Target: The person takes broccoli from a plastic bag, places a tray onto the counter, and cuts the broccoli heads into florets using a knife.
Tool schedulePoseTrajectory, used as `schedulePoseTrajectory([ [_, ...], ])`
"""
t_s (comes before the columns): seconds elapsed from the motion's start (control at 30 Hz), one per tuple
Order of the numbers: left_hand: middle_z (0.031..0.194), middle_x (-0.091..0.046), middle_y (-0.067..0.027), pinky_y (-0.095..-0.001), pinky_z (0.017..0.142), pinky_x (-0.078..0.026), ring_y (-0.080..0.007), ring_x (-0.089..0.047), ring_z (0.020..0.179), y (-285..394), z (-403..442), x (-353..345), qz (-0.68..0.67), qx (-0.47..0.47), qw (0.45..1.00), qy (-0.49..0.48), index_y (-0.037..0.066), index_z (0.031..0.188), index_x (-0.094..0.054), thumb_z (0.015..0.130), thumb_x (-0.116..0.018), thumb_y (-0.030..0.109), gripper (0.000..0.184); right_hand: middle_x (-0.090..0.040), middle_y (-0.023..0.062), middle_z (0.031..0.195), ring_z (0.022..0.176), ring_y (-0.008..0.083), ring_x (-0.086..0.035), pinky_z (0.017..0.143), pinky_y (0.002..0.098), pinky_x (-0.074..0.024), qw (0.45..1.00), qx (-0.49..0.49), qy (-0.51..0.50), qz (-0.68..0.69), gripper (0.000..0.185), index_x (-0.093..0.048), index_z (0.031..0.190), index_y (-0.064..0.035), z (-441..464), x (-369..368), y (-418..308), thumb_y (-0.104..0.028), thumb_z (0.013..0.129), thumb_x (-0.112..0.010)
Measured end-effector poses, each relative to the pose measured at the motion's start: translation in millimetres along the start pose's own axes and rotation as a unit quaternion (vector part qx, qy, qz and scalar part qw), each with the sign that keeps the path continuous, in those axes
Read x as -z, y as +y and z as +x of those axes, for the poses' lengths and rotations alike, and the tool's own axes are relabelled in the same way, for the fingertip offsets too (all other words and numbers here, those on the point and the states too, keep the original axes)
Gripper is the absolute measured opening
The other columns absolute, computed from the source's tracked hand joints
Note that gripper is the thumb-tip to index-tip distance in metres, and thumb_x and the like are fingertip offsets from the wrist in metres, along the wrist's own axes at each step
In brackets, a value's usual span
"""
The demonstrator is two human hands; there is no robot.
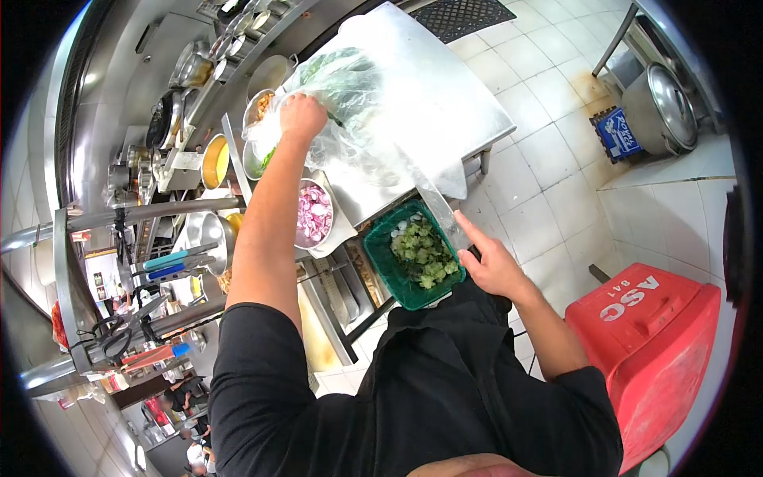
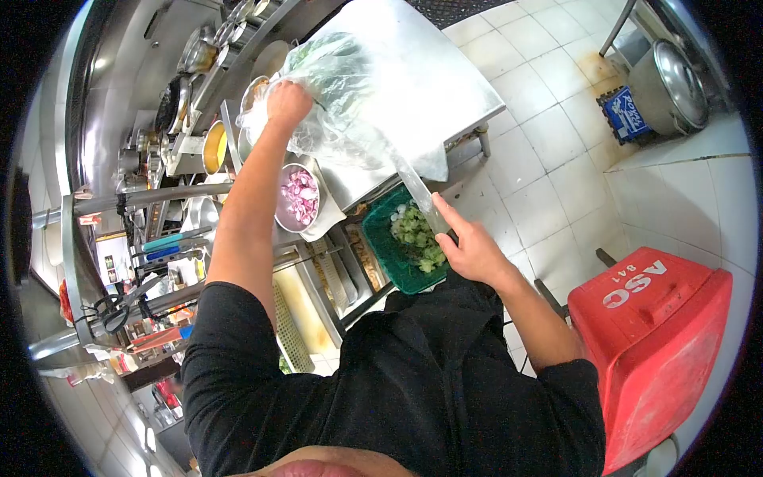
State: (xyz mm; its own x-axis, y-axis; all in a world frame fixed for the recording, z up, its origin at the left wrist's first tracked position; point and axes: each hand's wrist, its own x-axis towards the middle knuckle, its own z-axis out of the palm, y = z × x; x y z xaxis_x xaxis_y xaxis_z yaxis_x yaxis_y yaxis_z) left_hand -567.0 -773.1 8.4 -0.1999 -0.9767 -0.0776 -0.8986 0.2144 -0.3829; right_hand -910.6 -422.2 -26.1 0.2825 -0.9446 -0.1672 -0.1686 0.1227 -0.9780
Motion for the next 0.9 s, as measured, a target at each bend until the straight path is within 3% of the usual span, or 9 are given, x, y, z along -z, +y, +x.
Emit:
schedulePoseTrajectory([
  [0.13,0.131,-0.067,-0.0212,-0.0471,0.102,-0.053,-0.0365,-0.063,0.124,-9.7,5.9,-3.8,-0.025,0.049,0.998,-0.013,0.004,0.117,-0.076,0.092,-0.056,0.03,0.041,-0.066,0.0278,0.131,0.061,0.0288,-0.06,0.066,0.0385,-0.051,1.0,0.005,0.007,-0.011,0.072,-0.035,0.162,-0.0097,-3.0,-1.4,5.2,-0.009,0.095,-0.061],
  [0.53,0.133,-0.065,-0.0241,-0.0474,0.104,-0.052,-0.0385,-0.064,0.124,-8.6,20.0,-11.5,-0.113,0.072,0.989,-0.061,0.001,0.128,-0.068,0.09,-0.062,0.034,0.051,-0.066,0.0292,0.127,0.071,0.0309,-0.068,0.07,0.0379,-0.0531,0.998,0.047,0.034,-0.008,0.071,-0.036,0.161,-0.0072,-9.2,-20.5,19.6,-0.006,0.094,-0.061],
  [0.6,0.133,-0.065,-0.0244,-0.0473,0.104,-0.052,-0.0387,-0.064,0.124,2.9,11.2,-2.8,-0.116,0.083,0.988,-0.065,0.001,0.131,-0.065,0.09,-0.062,0.035,0.053,-0.059,0.028,0.142,0.115,0.0335,-0.061,0.097,0.0363,-0.0476,0.998,-0.05,-0.025,0.008,0.07,-0.036,0.161,-0.0048,-11.7,-15.8,5.5,-0.004,0.095,-0.06],
  [0.67,0.134,-0.064,-0.0245,-0.0472,0.104,-0.052,-0.0387,-0.064,0.124,10.3,8.0,1.5,-0.113,0.087,0.988,-0.066,0.001,0.132,-0.064,0.09,-0.062,0.036,0.055,-0.056,0.0276,0.149,0.137,0.035,-0.058,0.109,0.0354,-0.0453,0.995,-0.089,-0.052,0.016,0.07,-0.036,0.161,-0.0038,-11.4,-14.5,-0.2,-0.003,0.095,-0.06],
  [0.77,0.135,-0.064,-0.0245,-0.0469,0.105,-0.052,-0.0386,-0.064,0.124,8.9,9.8,-14.3,-0.113,0.082,0.988,-0.062,0.001,0.132,-0.064,0.09,-0.064,0.038,0.057,-0.059,0.0277,0.145,0.131,0.0344,-0.062,0.105,0.0353,-0.0478,0.997,-0.063,-0.038,0.013,0.071,-0.036,0.161,-0.0048,-13.6,-17.6,2.4,-0.002,0.095,-0.06],
  [0.9,0.137,-0.064,-0.0241,-0.0458,0.105,-0.053,-0.0376,-0.065,0.124,0.4,17.7,-27.3,-0.134,0.086,0.984,-0.074,0.001,0.133,-0.064,0.088,-0.066,0.04,0.059,-0.068,0.0263,0.131,0.106,0.0283,-0.071,0.094,0.034,-0.0526,0.997,-0.065,-0.028,0.008,0.072,-0.036,0.161,-0.0063,-12.8,-16.4,-0.8,-0.002,0.094,-0.061],
])
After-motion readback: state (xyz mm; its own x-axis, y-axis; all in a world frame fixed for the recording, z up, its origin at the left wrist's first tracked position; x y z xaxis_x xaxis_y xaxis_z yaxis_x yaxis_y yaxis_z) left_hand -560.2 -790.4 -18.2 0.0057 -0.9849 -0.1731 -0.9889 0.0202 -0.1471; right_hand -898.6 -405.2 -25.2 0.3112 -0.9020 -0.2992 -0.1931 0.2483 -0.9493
